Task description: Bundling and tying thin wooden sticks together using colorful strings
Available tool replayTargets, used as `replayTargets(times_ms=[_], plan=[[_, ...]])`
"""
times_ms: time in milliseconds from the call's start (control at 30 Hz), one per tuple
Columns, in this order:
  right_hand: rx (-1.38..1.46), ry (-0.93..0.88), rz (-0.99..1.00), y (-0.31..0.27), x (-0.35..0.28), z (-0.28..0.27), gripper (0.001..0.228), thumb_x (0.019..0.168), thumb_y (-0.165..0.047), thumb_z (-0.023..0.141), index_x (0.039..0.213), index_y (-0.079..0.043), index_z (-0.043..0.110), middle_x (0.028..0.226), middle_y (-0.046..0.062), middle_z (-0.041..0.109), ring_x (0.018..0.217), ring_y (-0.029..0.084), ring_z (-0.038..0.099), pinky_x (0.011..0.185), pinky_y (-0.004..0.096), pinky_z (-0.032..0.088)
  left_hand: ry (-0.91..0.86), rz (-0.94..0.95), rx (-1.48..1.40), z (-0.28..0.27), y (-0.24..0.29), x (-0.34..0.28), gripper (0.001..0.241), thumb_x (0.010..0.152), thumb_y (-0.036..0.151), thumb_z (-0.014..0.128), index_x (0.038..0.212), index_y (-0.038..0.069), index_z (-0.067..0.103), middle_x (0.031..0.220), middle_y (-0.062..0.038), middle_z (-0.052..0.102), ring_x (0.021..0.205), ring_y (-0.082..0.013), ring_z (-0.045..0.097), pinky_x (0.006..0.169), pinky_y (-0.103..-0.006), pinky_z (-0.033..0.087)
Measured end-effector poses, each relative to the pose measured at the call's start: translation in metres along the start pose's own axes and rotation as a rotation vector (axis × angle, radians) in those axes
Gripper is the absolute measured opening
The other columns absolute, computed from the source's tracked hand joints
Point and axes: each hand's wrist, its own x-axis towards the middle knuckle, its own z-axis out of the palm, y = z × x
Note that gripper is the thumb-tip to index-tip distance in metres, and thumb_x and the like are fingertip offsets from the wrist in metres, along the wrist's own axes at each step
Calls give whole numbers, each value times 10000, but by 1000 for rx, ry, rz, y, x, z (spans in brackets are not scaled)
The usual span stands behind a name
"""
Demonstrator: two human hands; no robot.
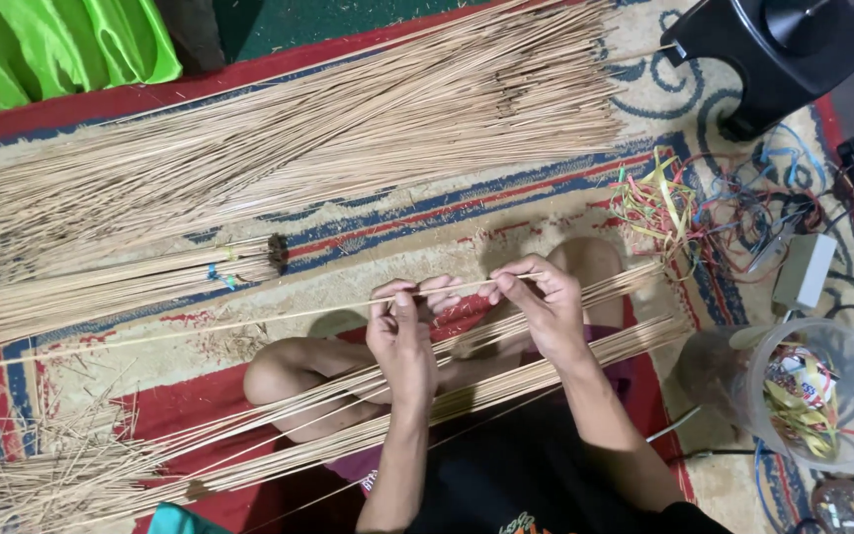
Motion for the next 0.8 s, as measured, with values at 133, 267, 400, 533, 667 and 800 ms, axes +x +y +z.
replayTargets(times_ms=[133, 267, 400, 533, 667, 800], plan=[[16, 90, 44, 7, 0, -41, 178, 987, -109, 690, 973, 68, 685, 778, 163, 735, 728, 162, 699, 748, 288, 577, 102, 40, 14, -32, -2, 3, 242, 1085, 244, 477, 1003, 31, 557, 977, -259, 762, 922, -331, 779, 804, -413, 652], [-7, 295, 100, 17, -3, -106, 89, 1033, -110, 644, 1035, -21, 650, 867, 57, 698, 783, 122, 708, 744, 222, 573, 249, 38, 51, -78, 19, 0, 277, 1084, 273, 498, 1033, 17, 589, 1027, -277, 746, 964, -363, 766, 828, -424, 660], [-202, 372, 67, 70, -10, -215, 87, 1047, -98, 666, 1077, -18, 651, 920, 19, 643, 811, 82, 629, 724, 175, 506, 348, 44, 224, -122, 55, -10, 326, 1123, 273, 476, 1040, -18, 597, 1052, -292, 725, 971, -363, 762, 825, -421, 670], [-330, 466, 111, 101, -23, -269, 134, 930, -57, 789, 1045, -67, 720, 972, 15, 722, 890, 60, 653, 819, 185, 543, 337, -180, 725, -138, 79, -36, 257, 1090, 243, 555, 1082, 22, 685, 951, -182, 749, 785, -324, 772, 736, -393, 669], [-651, 441, 141, 116, -34, -283, 157, 913, -123, 842, 1025, -73, 743, 952, 15, 731, 848, 78, 633, 738, 229, 493, 331, -434, 1170, -133, 77, -45, 525, 1100, 250, 536, 755, -82, 752, 645, -163, 728, 475, -237, 690, 481, -304, 571], [-884, 407, 21, 132, -32, -287, 192, 862, -168, 866, 1008, -109, 755, 1413, 198, 584, 1363, 304, 497, 1104, 396, 431, 280, -536, 1335, -146, 65, -40, 585, 1105, 339, 526, 746, -54, 767, 558, -147, 705, 439, -229, 679, 462, -282, 554]])
